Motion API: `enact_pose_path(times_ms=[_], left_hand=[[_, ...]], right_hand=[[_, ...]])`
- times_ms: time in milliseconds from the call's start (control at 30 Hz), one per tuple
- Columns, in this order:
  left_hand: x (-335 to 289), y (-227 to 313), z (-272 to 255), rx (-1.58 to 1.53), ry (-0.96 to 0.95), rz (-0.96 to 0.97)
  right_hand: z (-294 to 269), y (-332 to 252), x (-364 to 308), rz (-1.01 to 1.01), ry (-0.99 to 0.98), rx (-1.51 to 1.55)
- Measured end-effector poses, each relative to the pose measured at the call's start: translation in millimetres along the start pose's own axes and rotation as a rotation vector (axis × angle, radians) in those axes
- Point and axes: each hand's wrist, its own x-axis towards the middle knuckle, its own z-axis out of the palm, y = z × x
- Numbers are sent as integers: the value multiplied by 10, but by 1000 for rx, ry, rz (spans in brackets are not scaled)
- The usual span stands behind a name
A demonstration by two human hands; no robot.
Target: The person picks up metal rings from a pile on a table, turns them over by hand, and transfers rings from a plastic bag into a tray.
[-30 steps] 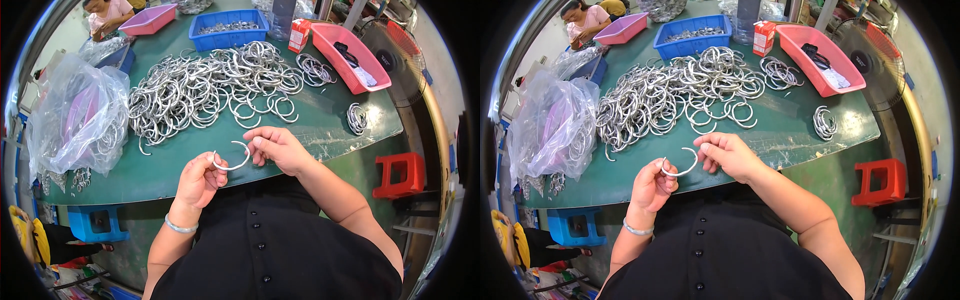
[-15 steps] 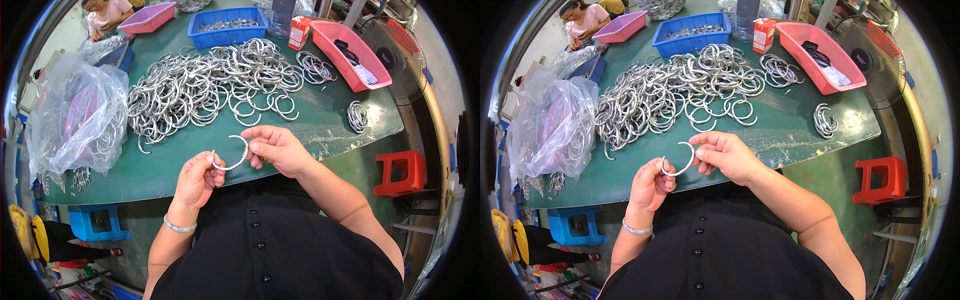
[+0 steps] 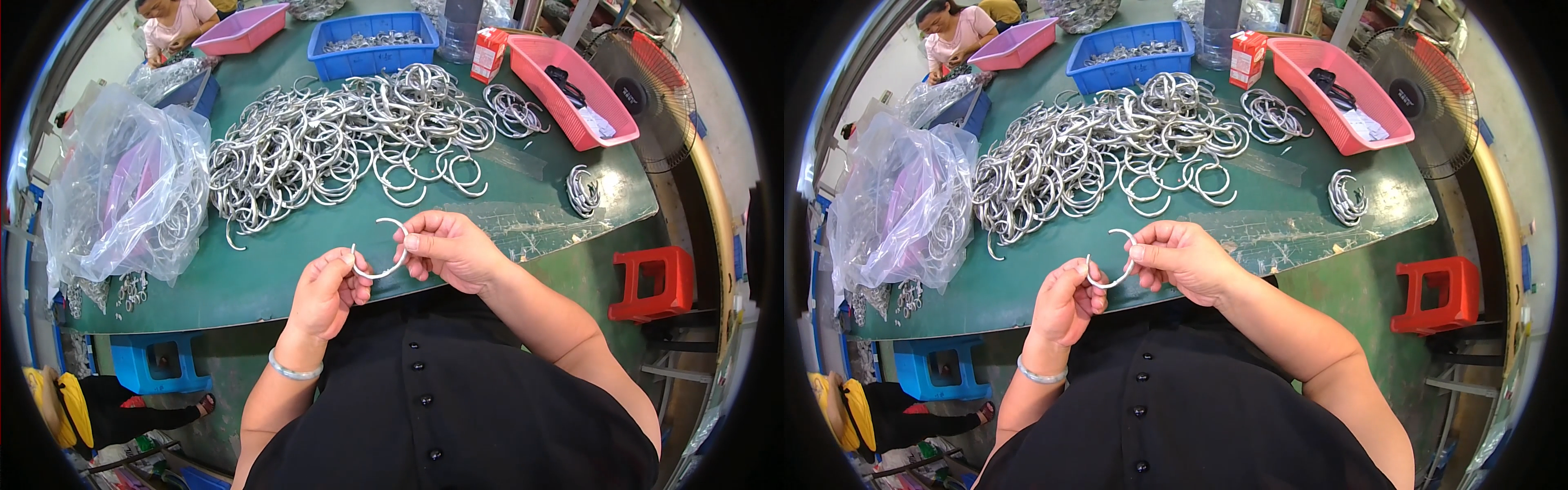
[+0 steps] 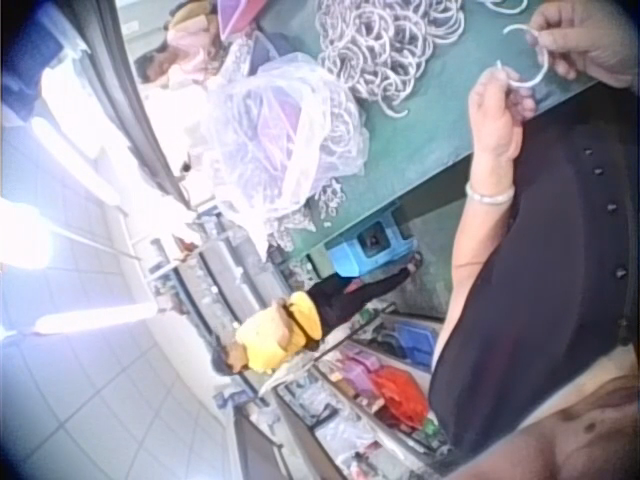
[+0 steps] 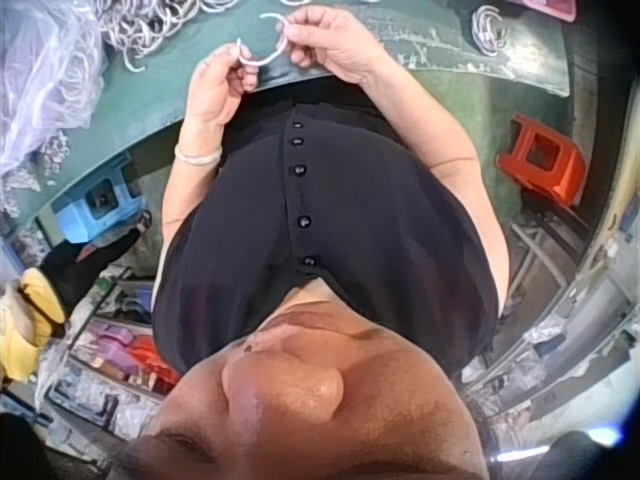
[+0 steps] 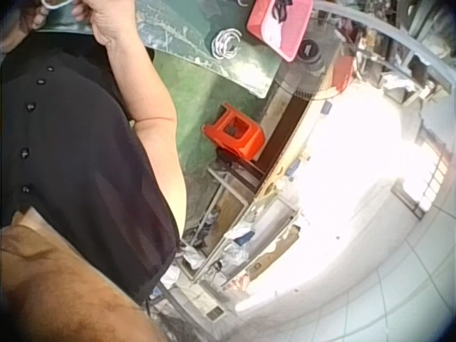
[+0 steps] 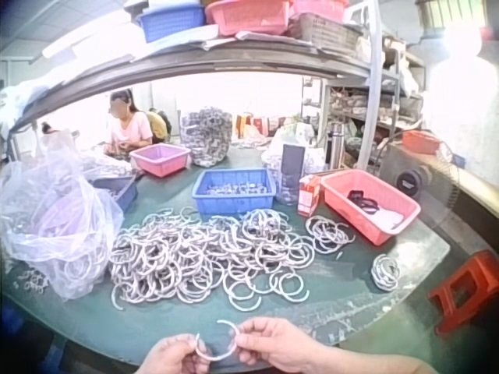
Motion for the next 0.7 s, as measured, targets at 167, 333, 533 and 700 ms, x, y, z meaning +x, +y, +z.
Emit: enact_pose_path(times_ms=[167, 333, 533, 700], left_hand=[[-30, -21, 67, 147, 121, 108], [-36, -76, 138, 295, 257, 374], [-77, -98, 299, 272, 44, 279], [-43, -106, 255, 258, 39, 295]], right_hand=[[38, -6, -35, -28, 24, -80], [89, 50, -30, -392, 67, -602], [208, 99, -25, -993, 64, -1442], [221, 127, -10, -1140, 64, -1545]])
